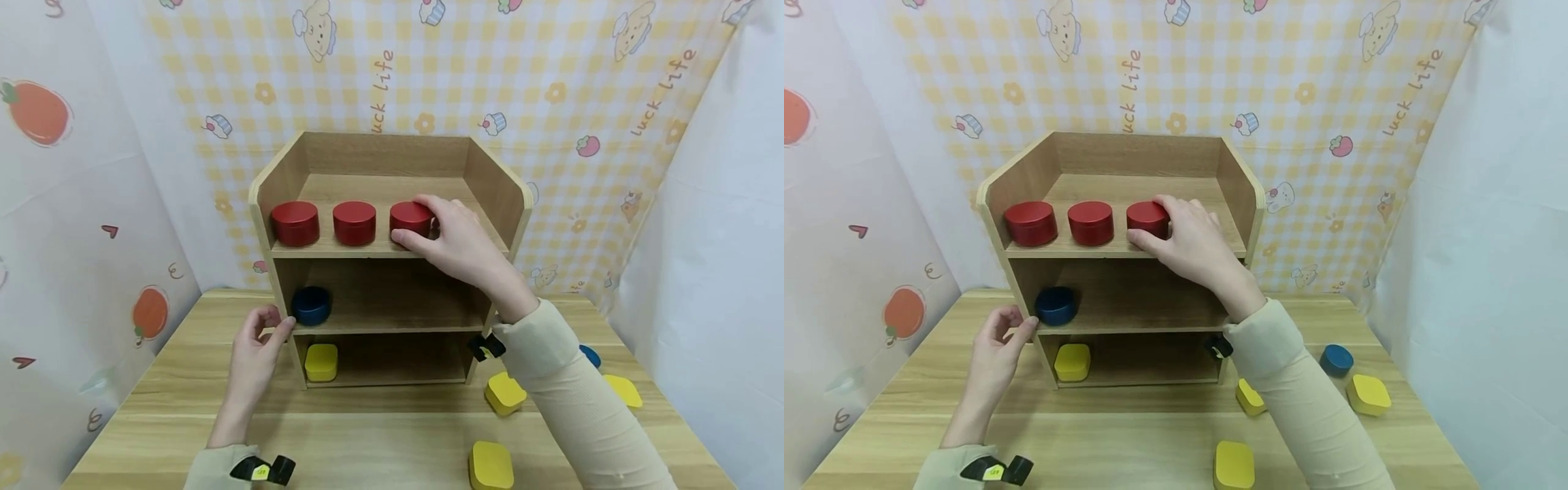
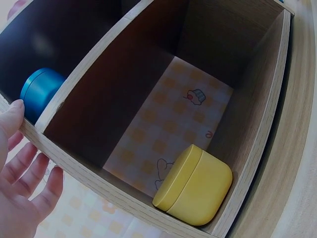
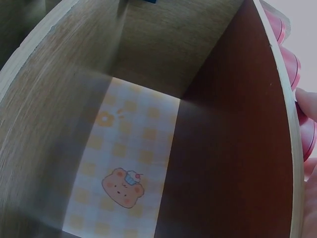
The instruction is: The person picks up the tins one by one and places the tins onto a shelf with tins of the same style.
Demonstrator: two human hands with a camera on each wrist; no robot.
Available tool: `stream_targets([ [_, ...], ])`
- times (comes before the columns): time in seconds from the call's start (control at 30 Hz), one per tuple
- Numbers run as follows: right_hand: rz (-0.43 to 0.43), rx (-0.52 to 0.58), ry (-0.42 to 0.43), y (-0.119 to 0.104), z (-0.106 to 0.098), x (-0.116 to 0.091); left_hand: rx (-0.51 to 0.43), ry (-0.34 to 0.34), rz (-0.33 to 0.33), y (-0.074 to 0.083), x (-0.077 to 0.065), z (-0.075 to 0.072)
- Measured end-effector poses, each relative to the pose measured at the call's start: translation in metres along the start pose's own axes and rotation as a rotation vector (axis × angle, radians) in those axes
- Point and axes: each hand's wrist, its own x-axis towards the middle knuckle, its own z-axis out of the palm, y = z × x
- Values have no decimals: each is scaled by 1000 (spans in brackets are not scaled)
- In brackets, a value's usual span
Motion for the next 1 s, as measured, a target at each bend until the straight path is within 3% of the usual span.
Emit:
stream_targets([
  [0.3,-5,-51,-28,-3,-4,-2,-18,-1,10,-1,2,0],
  [0.57,-107,-76,-24,-4,-10,-12,-6,1,7,-1,1,-1],
  [1.0,-211,43,28,-1,-35,-64,-8,2,10,0,1,0],
])
